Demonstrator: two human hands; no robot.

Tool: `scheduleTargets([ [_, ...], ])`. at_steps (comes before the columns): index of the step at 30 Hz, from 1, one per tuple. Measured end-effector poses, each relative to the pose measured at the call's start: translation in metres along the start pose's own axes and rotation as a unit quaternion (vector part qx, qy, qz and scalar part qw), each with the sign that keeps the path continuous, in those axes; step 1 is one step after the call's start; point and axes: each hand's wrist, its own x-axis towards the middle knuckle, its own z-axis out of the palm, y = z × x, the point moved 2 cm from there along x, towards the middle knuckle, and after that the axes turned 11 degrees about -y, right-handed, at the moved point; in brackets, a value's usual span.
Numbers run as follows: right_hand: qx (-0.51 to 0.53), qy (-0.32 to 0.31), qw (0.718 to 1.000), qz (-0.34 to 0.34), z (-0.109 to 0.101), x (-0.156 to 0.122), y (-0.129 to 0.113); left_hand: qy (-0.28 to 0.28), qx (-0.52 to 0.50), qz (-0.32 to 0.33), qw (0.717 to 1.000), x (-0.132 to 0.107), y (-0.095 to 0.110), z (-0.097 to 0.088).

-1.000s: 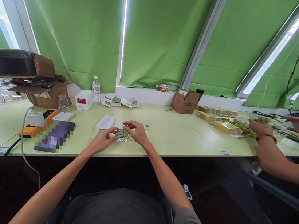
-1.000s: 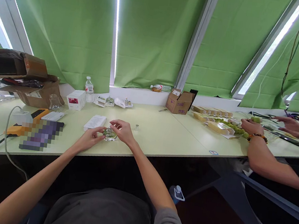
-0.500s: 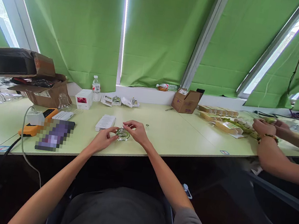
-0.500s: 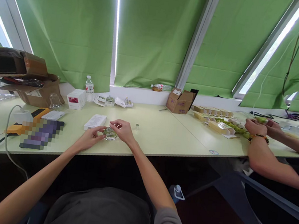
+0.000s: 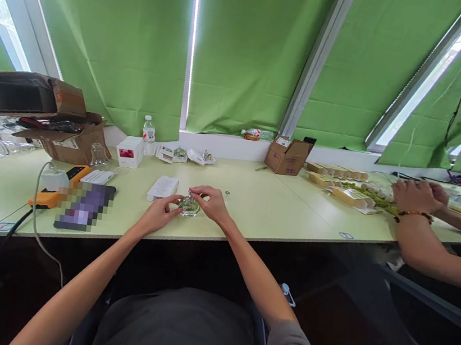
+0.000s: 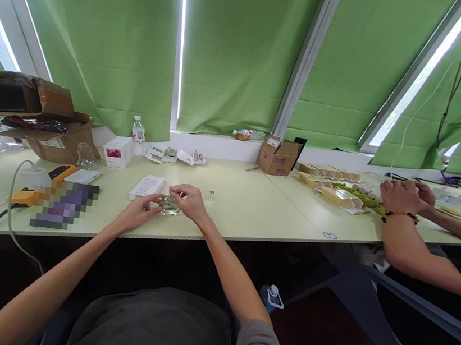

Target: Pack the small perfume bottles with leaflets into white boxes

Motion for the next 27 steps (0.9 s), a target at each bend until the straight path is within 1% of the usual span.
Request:
scheduleTargets([
  [5, -0.066, 0.005, 0.997, -0.034, 0.0021, -0.0003, -0.0016, 0.003, 0.002, 0.001, 1.000, 0.0003, 0.0010, -0.0006],
  [12, -0.137, -0.003, 0.989, -0.054, 0.0034, -0.0007, -0.0006, 0.003, 0.006, 0.001, 1.000, 0.0000, 0.0009, -0.0001],
  [16, -0.168, 0.004, 0.984, -0.062, 0.0044, -0.0005, -0.0012, 0.004, 0.006, -0.002, 1.000, 0.0001, 0.0004, 0.0001],
  [20, -0.176, 0.004, 0.983, -0.057, 0.0055, -0.0006, -0.0011, 0.001, 0.010, -0.001, 1.000, 0.0006, 0.0009, -0.0001],
  [27, -0.159, 0.009, 0.986, -0.048, 0.0066, -0.0018, -0.0020, 0.001, 0.013, 0.001, 1.000, 0.0006, 0.0026, 0.0001],
])
